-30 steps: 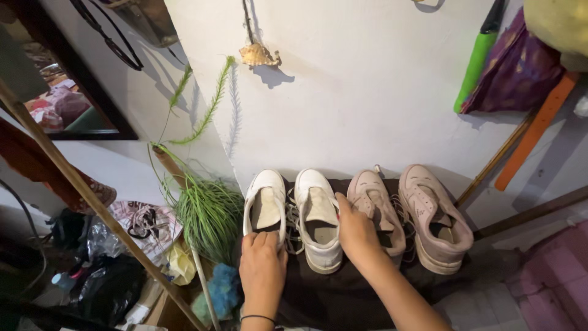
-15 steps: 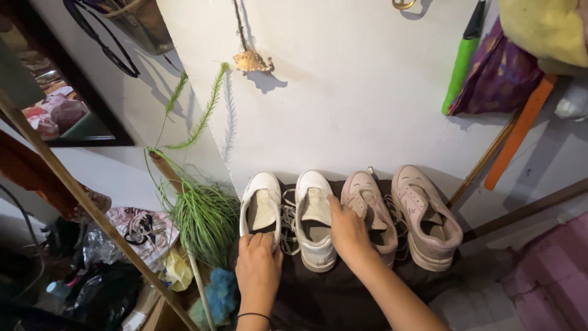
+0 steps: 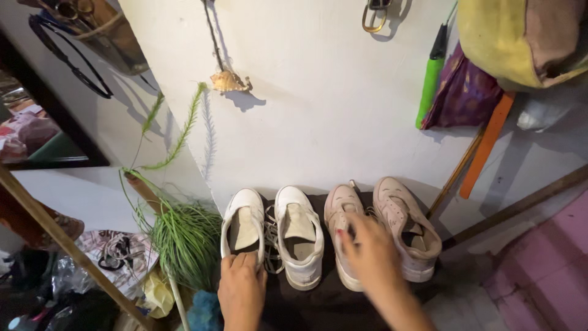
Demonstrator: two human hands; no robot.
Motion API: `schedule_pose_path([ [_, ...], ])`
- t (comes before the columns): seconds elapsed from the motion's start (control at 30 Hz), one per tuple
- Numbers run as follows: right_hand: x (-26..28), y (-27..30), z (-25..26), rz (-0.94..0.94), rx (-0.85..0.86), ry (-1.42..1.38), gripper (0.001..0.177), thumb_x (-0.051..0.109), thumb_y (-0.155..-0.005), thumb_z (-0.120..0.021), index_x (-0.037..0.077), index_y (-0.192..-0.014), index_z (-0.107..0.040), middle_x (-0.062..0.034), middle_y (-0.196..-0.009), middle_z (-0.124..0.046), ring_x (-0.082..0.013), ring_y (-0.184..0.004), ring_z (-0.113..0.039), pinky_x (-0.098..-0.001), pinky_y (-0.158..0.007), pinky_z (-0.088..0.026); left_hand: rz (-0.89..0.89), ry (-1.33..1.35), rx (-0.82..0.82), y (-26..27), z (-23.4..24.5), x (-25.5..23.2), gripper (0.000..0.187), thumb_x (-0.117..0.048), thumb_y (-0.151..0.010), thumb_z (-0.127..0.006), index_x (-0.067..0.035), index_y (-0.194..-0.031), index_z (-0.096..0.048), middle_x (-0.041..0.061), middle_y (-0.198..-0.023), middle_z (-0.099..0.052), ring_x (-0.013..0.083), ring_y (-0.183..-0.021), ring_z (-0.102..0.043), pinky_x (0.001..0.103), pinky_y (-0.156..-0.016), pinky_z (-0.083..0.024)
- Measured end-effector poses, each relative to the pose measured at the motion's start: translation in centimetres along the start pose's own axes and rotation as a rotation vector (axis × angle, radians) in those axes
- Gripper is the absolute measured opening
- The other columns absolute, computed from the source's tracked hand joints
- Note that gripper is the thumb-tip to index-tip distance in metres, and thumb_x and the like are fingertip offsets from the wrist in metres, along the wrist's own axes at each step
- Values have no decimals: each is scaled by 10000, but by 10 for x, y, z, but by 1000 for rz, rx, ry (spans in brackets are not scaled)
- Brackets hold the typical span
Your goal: The person unlaces a white sneaker, removes the laces, and places the shoe down. Then they pick up a pink sneaker, remove its laces, and begin re-lacing it by threading the laces through the eyelets.
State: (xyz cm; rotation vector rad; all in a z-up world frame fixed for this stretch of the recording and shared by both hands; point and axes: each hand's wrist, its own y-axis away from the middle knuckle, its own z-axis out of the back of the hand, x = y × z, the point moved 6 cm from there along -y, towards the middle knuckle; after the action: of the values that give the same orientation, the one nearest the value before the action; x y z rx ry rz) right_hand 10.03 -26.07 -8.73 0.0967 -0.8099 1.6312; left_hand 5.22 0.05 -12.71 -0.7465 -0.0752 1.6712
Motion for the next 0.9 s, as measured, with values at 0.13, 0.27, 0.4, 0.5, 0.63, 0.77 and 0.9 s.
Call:
schedule_pose_path([
  [0.13,-50,10,16,-121,122,220,610,496,-789,-706,219,-1331,-664,-136,-1394,-562,-387,-1288,-475,-507,-1066,-383,-6,-8,-9,-2,-3,0,278,-158,-721,-788,-114,-986,-716,38,-990,-701,321,-1069,-605,448,-811,-556],
  [0.27,-61,18,8,47,37,218,631,594,-826,-670,178,-1299,-638,-185,-1371,-563,-384,-1307,-477,-606,-1116,-215,-28,-28,-11,-2,-4,0,257,-180,-730,-788,-105,-964,-712,39,-990,-701,310,-1058,-616,437,-831,-566],
  [0.4,-59,27,-3,127,1,293,670,552,-863,-595,131,-1384,-559,-135,-1257,-669,-429,-1268,-469,-594,-1091,-169,-42,-34,-32,-4,-3,-1,316,-168,-702,-792,-107,-1002,-716,52,-1005,-703,331,-1067,-607,449,-804,-564],
  [0.5,-64,23,-10,53,128,265,670,536,-896,-561,162,-1451,-520,-107,-1131,-736,-381,-1237,-496,-550,-1069,-186,-47,-36,-27,-3,-2,-3,255,-168,-716,-788,-98,-948,-707,51,-1001,-704,328,-1067,-610,450,-805,-564],
  [0.63,-67,19,-14,-48,251,277,652,509,-923,-516,199,-1496,-488,-57,-987,-788,-313,-1180,-523,-494,-1051,-227,-32,-55,19,-4,-1,-4,223,-176,-741,-781,-100,-933,-697,51,-976,-693,319,-1043,-609,449,-794,-562],
  [0.77,-69,19,-17,-102,243,271,588,493,-928,-494,241,-1459,-525,-21,-989,-793,-256,-1084,-562,-477,-1032,-258,-47,-40,-18,-3,0,-6,186,-171,-746,-767,-106,-904,-695,45,-953,-688,306,-1033,-613,440,-781,-565],
  [0.9,-71,18,-21,-83,205,274,579,469,-916,-500,254,-1451,-553,-16,-998,-786,-261,-1078,-558,-507,-1008,-255,-87,-38,-44,-3,2,-6,187,-161,-745,-763,-98,-908,-697,54,-945,-685,309,-1000,-611,443,-764,-559],
])
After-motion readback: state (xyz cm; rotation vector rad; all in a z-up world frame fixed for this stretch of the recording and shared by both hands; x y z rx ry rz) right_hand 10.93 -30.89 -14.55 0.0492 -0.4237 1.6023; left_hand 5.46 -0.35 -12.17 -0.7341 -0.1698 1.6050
